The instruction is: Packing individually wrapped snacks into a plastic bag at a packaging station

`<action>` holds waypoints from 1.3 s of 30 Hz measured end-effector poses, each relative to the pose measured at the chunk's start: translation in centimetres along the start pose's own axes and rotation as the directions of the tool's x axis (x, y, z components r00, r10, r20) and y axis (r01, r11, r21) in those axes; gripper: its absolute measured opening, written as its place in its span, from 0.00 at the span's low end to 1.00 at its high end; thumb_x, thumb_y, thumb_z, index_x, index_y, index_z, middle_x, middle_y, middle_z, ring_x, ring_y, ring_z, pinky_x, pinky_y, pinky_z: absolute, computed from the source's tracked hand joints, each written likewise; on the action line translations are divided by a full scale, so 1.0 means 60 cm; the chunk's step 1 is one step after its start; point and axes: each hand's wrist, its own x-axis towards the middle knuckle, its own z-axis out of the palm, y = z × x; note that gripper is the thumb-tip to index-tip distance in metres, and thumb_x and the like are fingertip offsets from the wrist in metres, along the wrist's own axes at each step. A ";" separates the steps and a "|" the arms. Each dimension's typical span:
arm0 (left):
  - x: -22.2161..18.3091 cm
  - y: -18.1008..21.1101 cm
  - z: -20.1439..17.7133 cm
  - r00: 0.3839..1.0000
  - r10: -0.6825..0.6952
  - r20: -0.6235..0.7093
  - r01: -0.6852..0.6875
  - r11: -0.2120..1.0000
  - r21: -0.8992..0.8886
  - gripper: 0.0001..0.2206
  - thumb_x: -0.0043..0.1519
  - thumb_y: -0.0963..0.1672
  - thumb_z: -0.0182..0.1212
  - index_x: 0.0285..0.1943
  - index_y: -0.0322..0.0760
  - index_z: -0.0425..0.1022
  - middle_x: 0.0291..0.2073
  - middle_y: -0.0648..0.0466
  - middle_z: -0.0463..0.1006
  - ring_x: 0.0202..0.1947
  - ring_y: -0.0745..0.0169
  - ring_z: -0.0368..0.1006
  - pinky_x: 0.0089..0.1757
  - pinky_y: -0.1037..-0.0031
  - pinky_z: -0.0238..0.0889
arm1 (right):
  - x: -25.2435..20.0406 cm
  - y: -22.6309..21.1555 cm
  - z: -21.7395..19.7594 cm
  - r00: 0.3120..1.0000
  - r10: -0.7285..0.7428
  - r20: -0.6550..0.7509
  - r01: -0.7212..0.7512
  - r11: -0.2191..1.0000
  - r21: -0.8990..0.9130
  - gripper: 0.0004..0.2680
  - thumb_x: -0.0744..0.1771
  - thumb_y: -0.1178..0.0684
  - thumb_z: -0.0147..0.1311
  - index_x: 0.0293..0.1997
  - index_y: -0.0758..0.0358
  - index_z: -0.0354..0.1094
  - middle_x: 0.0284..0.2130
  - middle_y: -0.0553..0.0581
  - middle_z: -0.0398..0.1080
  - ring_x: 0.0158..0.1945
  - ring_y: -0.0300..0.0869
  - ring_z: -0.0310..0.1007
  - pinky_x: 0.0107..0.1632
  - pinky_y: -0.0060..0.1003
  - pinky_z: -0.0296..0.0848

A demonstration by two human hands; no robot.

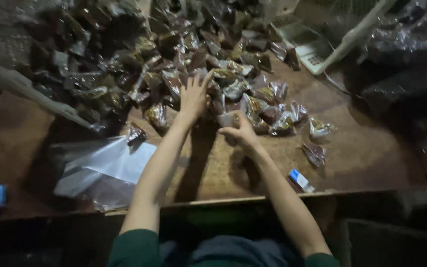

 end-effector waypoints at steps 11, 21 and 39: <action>-0.024 0.017 -0.001 0.871 -0.492 -0.011 0.351 0.637 -0.686 0.21 0.56 0.60 0.71 0.53 0.57 0.76 0.38 0.49 0.78 0.46 0.44 0.78 0.46 0.59 0.72 | 0.178 0.214 0.002 0.970 0.239 -0.035 -0.240 0.970 -0.036 0.14 0.58 0.45 0.73 0.36 0.62 0.77 0.27 0.61 0.76 0.32 0.48 0.78 0.39 0.45 0.75; -0.112 0.085 -0.017 0.846 -0.511 0.152 0.081 -0.158 -0.984 0.28 0.65 0.40 0.57 0.77 0.40 0.58 0.66 0.28 0.61 0.68 0.27 0.57 0.65 0.43 0.49 | 0.080 0.155 -0.016 0.887 0.368 0.279 -0.434 0.457 0.776 0.11 0.59 0.55 0.57 0.44 0.57 0.75 0.34 0.57 0.74 0.36 0.51 0.76 0.43 0.53 0.76; -0.198 -0.059 -0.045 0.978 0.057 -0.201 -0.138 0.899 -0.416 0.24 0.69 0.54 0.54 0.76 0.64 0.61 0.69 0.41 0.61 0.67 0.39 0.63 0.63 0.56 0.57 | -0.032 -0.050 0.044 0.926 -0.050 0.375 -0.229 0.714 0.661 0.10 0.70 0.60 0.47 0.59 0.69 0.64 0.12 0.51 0.56 0.16 0.34 0.58 0.28 0.34 0.74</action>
